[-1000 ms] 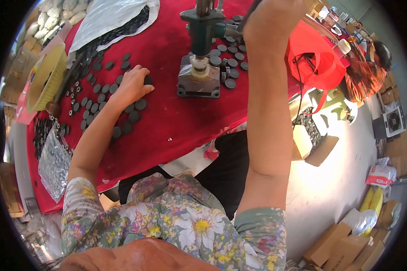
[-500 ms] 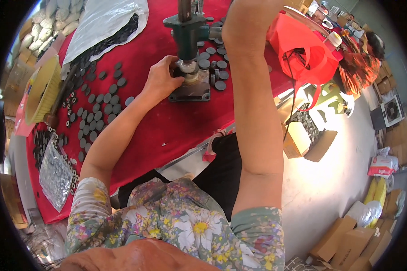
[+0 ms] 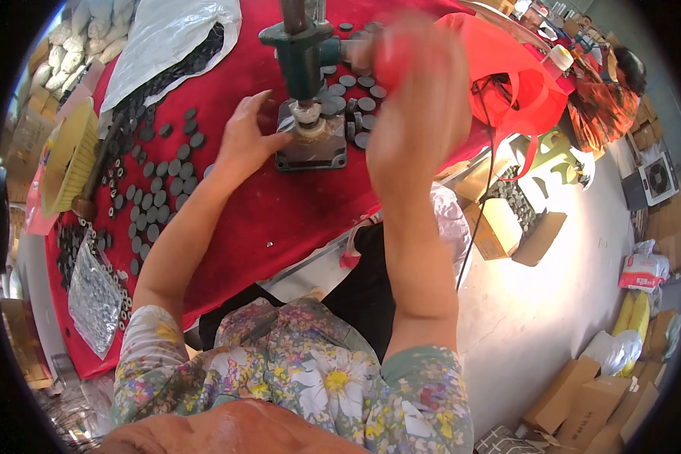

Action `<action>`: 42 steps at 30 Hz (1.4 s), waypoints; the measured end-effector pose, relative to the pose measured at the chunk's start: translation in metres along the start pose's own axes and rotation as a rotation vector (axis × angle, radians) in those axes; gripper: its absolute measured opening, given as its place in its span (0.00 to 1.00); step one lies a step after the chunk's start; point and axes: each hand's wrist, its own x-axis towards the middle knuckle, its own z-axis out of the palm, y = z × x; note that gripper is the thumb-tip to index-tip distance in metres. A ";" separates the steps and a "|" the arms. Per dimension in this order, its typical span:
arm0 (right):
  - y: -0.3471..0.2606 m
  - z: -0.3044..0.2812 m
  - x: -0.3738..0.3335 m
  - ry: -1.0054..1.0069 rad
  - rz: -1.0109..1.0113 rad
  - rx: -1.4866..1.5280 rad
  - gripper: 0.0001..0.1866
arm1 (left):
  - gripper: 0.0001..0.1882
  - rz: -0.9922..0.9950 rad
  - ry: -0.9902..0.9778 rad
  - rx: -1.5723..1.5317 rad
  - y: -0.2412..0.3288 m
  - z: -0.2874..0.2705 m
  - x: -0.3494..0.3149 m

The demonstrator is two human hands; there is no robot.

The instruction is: The person assembles small circular plastic components and metal washers into finished assemblies using a manual press machine.

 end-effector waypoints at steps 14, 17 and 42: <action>-0.013 0.004 0.004 -0.009 -0.039 0.067 0.23 | 0.22 -0.116 -0.380 0.568 -0.022 -0.086 -0.049; 0.002 0.017 0.046 -0.002 -0.019 0.167 0.20 | 0.19 -0.162 -0.438 0.568 -0.032 -0.088 -0.038; 0.005 0.047 0.092 0.157 0.157 0.466 0.17 | 0.21 -0.033 -0.225 0.038 0.001 -0.015 0.001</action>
